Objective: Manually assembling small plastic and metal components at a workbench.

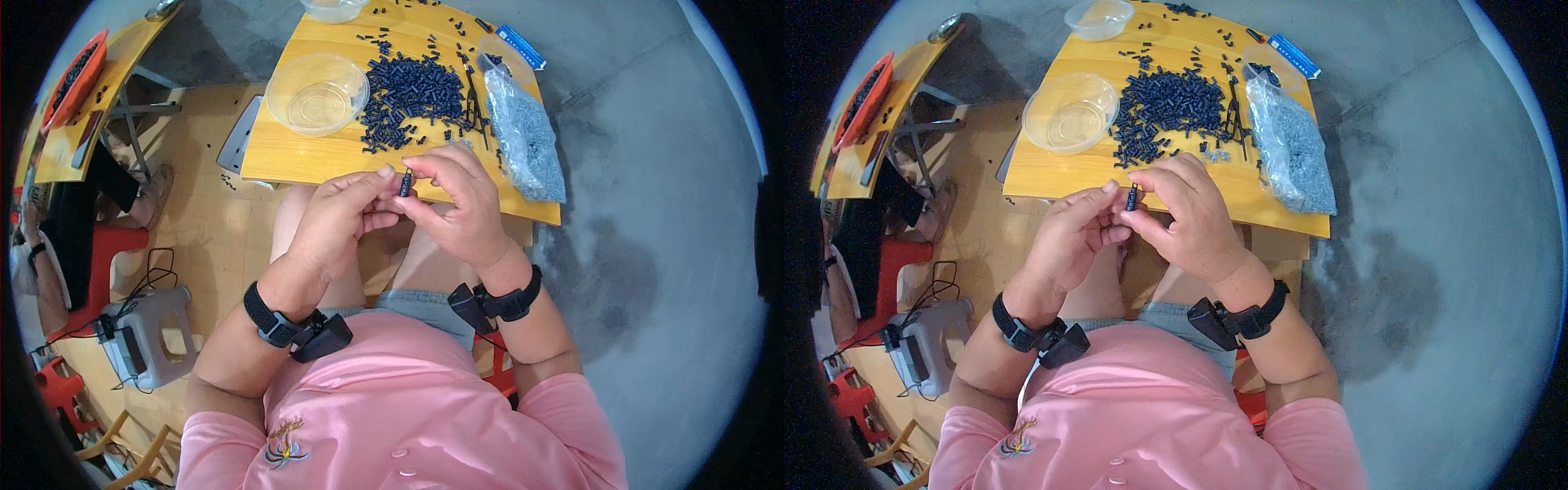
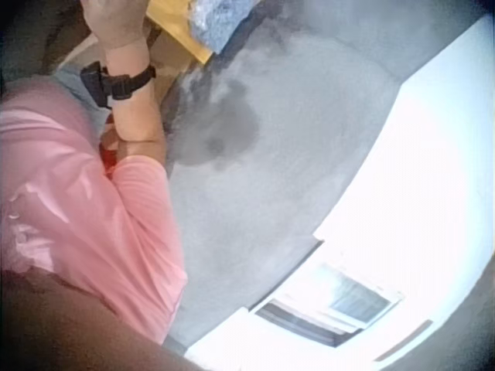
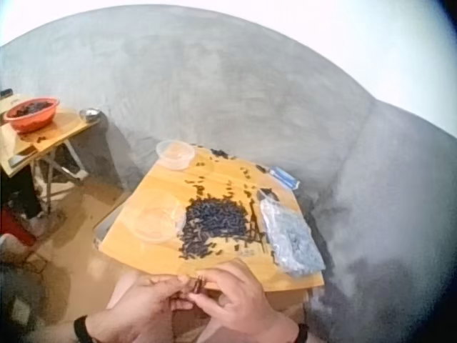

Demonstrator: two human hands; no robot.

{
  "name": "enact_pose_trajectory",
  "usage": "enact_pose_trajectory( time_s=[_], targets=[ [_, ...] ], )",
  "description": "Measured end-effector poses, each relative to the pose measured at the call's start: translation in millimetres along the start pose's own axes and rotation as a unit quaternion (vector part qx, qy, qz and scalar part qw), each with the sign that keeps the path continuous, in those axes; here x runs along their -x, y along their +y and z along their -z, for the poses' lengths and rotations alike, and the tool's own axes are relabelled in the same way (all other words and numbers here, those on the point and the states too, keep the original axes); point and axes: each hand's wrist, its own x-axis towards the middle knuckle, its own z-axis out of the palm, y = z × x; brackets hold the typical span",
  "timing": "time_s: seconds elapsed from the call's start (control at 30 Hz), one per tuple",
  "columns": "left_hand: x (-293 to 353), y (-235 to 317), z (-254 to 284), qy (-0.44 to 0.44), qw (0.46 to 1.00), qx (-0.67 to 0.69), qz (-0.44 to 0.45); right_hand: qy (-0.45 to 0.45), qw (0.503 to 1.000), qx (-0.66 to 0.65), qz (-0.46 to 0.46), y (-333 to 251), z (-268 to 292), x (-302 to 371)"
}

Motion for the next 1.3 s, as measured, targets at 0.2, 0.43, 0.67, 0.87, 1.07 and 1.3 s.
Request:
enact_pose_trajectory(
  time_s=[0.2,0.43,0.67,0.87,1.07,1.3],
  targets=[
    [3.5,-1.7,-3.9,-0.015,0.999,-0.047,-0.016,-0.002,1.000,-0.003,-0.003,-0.5,-0.1,1.8],
    [6.9,-1.1,-3.9,-0.011,0.995,-0.085,-0.049,-0.017,1.000,-0.001,0.026,-2.3,-0.8,0.6],
    [10.2,-2.9,-6.3,-0.012,0.993,-0.100,-0.069,-0.019,0.997,0.007,0.075,-2.7,1.3,1.9],
    [9.3,-8.6,-6.5,-0.014,0.986,-0.141,-0.086,-0.026,0.997,0.019,0.071,-7.5,4.4,1.4],
    [13.1,-7.5,-16.2,0.019,0.980,-0.178,-0.085,-0.060,0.995,0.075,0.039,-15.7,12.3,-1.3],
    [13.0,-4.3,-18.1,0.027,0.963,-0.247,-0.108,-0.082,0.987,0.136,0.005,-27.7,12.1,0.2]
  ],
)
